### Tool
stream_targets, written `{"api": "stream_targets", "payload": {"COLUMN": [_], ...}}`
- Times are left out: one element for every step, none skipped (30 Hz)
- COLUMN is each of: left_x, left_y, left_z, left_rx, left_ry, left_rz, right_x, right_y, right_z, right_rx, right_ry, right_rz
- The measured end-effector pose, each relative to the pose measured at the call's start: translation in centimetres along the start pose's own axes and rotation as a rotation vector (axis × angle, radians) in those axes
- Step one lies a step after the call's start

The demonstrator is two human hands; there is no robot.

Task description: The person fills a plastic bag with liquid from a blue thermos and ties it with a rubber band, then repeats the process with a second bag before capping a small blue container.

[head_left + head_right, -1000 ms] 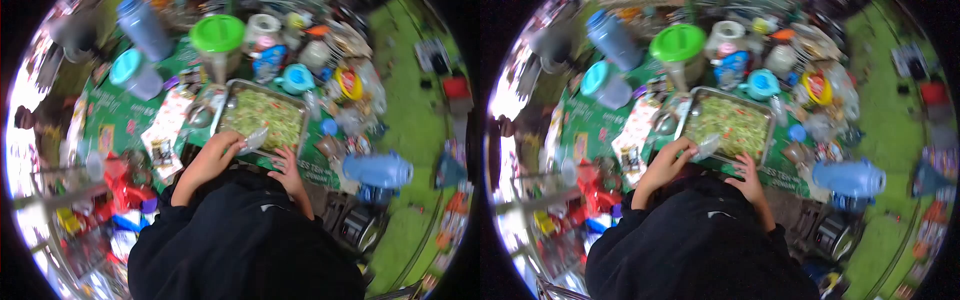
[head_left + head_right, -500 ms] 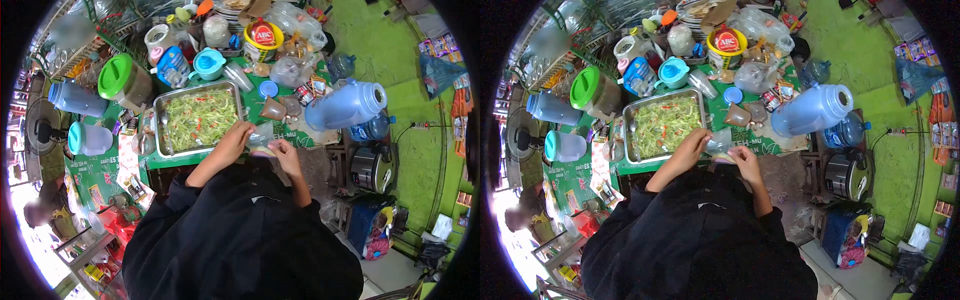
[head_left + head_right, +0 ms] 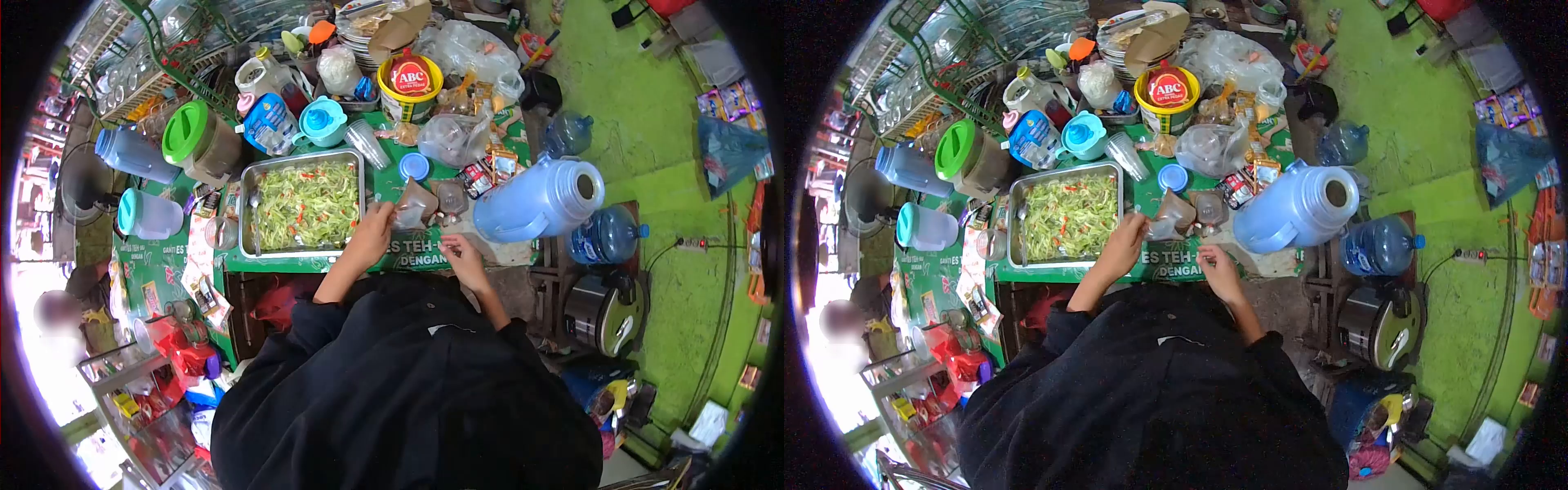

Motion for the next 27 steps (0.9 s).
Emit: {"api": "stream_targets", "payload": {"left_x": [0.3, 0.3, 0.3, 1.0, 1.4, 2.0, 2.5, 2.9, 2.9, 3.2, 3.4, 3.3, 3.2, 3.0, 2.8, 2.4, 1.8, 1.0, -0.4, -2.0, -3.5, -5.2, -7.1, -8.8, -10.0, -10.9, -11.7], "left_y": [-0.6, 0.0, -0.1, -1.3, -1.1, -0.7, -0.1, 0.9, 1.7, 2.0, 1.8, 1.6, 0.7, -0.6, -2.5, -5.0, -7.5, -10.5, -12.2, -13.8, -15.7, -17.4, -18.6, -19.7, -20.8, -21.8, -22.6], "left_z": [-0.3, -0.1, -0.9, -2.3, -1.8, -0.9, 0.1, 1.5, 2.5, 3.0, 3.2, 3.3, 2.9, 2.9, 3.2, 3.4, 3.7, 4.5, 7.0, 9.8, 12.1, 14.4, 17.2, 19.7, 21.4, 22.6, 23.7], "left_rx": [0.006, -0.125, -0.261, -0.228, -0.222, -0.177, -0.13, -0.128, -0.118, -0.095, -0.071, -0.059, -0.003, 0.054, 0.064, 0.055, 0.045, 0.092, 0.122, 0.151, 0.197, 0.267, 0.297, 0.312, 0.279, 0.266, 0.25], "left_ry": [-0.009, -0.096, -0.181, -0.22, -0.223, -0.143, -0.064, -0.04, -0.057, -0.003, 0.05, 0.029, 0.057, 0.086, 0.07, 0.021, -0.029, -0.078, -0.131, -0.184, -0.224, -0.293, -0.381, -0.419, -0.563, -0.615, -0.666], "left_rz": [-0.01, 0.242, 0.491, 0.514, 0.506, 0.435, 0.363, 0.323, 0.308, 0.244, 0.178, 0.158, 0.067, -0.022, -0.037, -0.065, -0.092, -0.244, -0.343, -0.445, -0.521, -0.559, -0.598, -0.645, -0.612, -0.615, -0.617], "right_x": [0.0, 0.0, -0.1, 0.0, 0.0, 0.0, -0.1, -0.2, -0.3, -0.2, -0.1, -0.1, 0.0, -0.2, -0.8, -1.5, -2.4, -3.1, -3.8, -4.8, -5.0, -5.3, -6.3, -5.8, -5.6, -5.6, -5.4], "right_y": [-0.3, -0.3, -0.2, -0.4, -0.4, -0.3, -0.4, -0.9, -1.3, -1.8, -2.4, -2.9, -3.1, -3.3, -3.4, -3.8, -4.2, -5.2, -6.5, -8.4, -8.7, -9.4, -9.4, -9.1, -8.7, -8.4, -8.4], "right_z": [0.1, 0.2, 0.2, 0.0, -0.1, -0.4, -0.8, -1.4, -2.3, -3.1, -4.1, -5.6, -6.3, -6.6, -5.6, -5.1, -5.1, -6.6, -7.9, -9.2, -7.7, -6.4, -1.1, 1.7, 4.2, 6.0, 7.2], "right_rx": [-0.002, -0.007, -0.014, -0.016, -0.002, 0.013, 0.015, 0.028, 0.039, 0.061, 0.083, 0.136, 0.188, 0.222, 0.255, 0.259, 0.263, 0.21, 0.158, 0.291, 0.431, 0.279, 0.123, 0.124, 0.232, 0.341, 0.339], "right_ry": [-0.005, -0.004, -0.004, -0.011, -0.012, -0.012, -0.019, -0.018, -0.016, -0.057, -0.098, -0.054, -0.01, -0.024, -0.036, -0.038, -0.038, -0.085, -0.136, -0.298, -0.461, -0.441, -0.419, -0.424, -0.547, -0.667, -0.668], "right_rz": [0.014, 0.056, 0.097, 0.107, 0.125, 0.142, 0.151, 0.066, -0.012, -0.08, -0.145, -0.187, -0.23, -0.275, -0.32, -0.399, -0.478, -0.611, -0.744, -0.846, -0.942, -1.024, -1.106, -1.093, -1.055, -1.014, -1.007]}}
Point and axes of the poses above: each hand's wrist, its own x-axis towards the middle knuckle, its own y-axis out of the palm, z = x × y, the point moved 5 cm from there along x, towards the middle knuckle, and after that the axes turned 8 degrees about x, right-handed, at the moved point
